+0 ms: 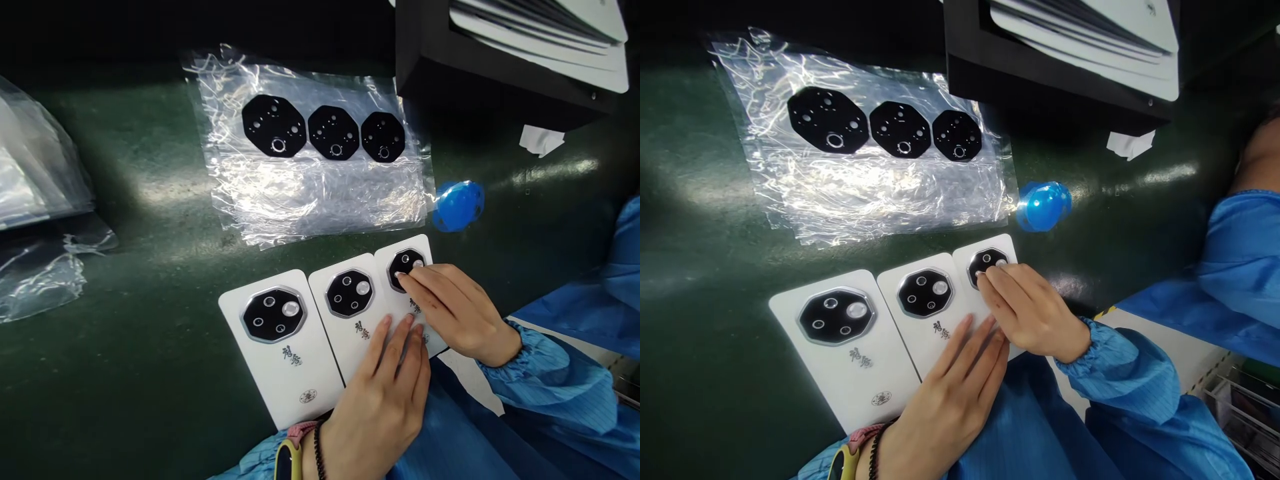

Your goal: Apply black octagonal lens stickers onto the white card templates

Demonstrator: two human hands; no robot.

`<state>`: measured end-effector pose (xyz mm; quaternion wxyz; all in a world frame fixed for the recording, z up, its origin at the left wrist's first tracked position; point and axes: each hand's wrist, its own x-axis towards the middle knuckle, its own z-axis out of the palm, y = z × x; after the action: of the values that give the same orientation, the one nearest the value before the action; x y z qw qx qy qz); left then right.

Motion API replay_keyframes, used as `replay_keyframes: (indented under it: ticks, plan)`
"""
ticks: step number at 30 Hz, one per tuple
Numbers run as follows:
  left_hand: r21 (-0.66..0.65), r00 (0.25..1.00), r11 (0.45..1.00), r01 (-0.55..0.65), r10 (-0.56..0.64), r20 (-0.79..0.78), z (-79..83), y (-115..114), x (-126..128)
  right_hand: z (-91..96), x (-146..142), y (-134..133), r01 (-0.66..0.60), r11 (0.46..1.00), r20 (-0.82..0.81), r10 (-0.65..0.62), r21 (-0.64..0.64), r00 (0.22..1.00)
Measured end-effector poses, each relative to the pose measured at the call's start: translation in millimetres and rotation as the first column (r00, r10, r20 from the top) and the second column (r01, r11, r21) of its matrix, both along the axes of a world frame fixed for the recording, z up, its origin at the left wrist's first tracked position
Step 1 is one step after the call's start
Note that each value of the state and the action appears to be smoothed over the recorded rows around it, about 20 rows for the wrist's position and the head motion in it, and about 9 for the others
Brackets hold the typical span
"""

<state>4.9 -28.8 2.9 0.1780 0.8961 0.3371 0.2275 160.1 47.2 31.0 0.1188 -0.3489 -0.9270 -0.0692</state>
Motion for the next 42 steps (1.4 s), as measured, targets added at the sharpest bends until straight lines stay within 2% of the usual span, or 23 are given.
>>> replay_keyframes:
  ticks: [16, 19, 22, 25, 27, 31, 35, 42]
  plan:
    - [0.008, 1.000, 1.000, 0.000, 0.000, 0.001, 2.4, 2, 2, 2.9, 1, 2, -0.012, 1.000, -0.027, 0.012, -0.028, 1.000]
    - [0.013, 1.000, 1.000, -0.006, 0.006, 0.006, 2.8, 3, 2, 3.7, 2, 3, 0.005, 0.995, -0.050, -0.010, -0.096, 0.999]
    - [0.011, 1.000, 1.000, 0.006, -0.006, -0.001, 2.3, 4, 1, 6.8, 6, 4, 0.078, 0.954, -0.192, -0.138, -0.290, 0.972]
    - [-0.016, 0.999, 0.999, 0.036, -0.036, -0.009, 1.9, 6, -1, 11.6, 15, 3, 0.222, 0.875, -0.312, -0.375, -0.429, 0.873]
    - [-0.044, 0.999, 0.998, 0.040, -0.040, 0.002, 2.0, 7, -1, 13.1, 23, 2, 0.305, 0.839, -0.330, -0.474, -0.451, 0.816]
    - [-0.086, 0.999, 0.996, 0.031, -0.028, 0.038, 2.5, 9, 0, 8.5, 36, -2, 0.356, 0.819, -0.337, -0.525, -0.449, 0.782]
    - [-0.119, 0.998, 0.992, 0.043, -0.038, 0.042, 3.2, 12, 2, 0.6, 42, -8, 0.358, 0.824, -0.309, -0.513, -0.439, 0.801]
    - [-0.151, 0.997, 0.986, 0.070, -0.065, 0.038, 4.1, 14, 2, -4.3, 36, -11, 0.190, 0.928, -0.240, -0.274, -0.319, 0.931]
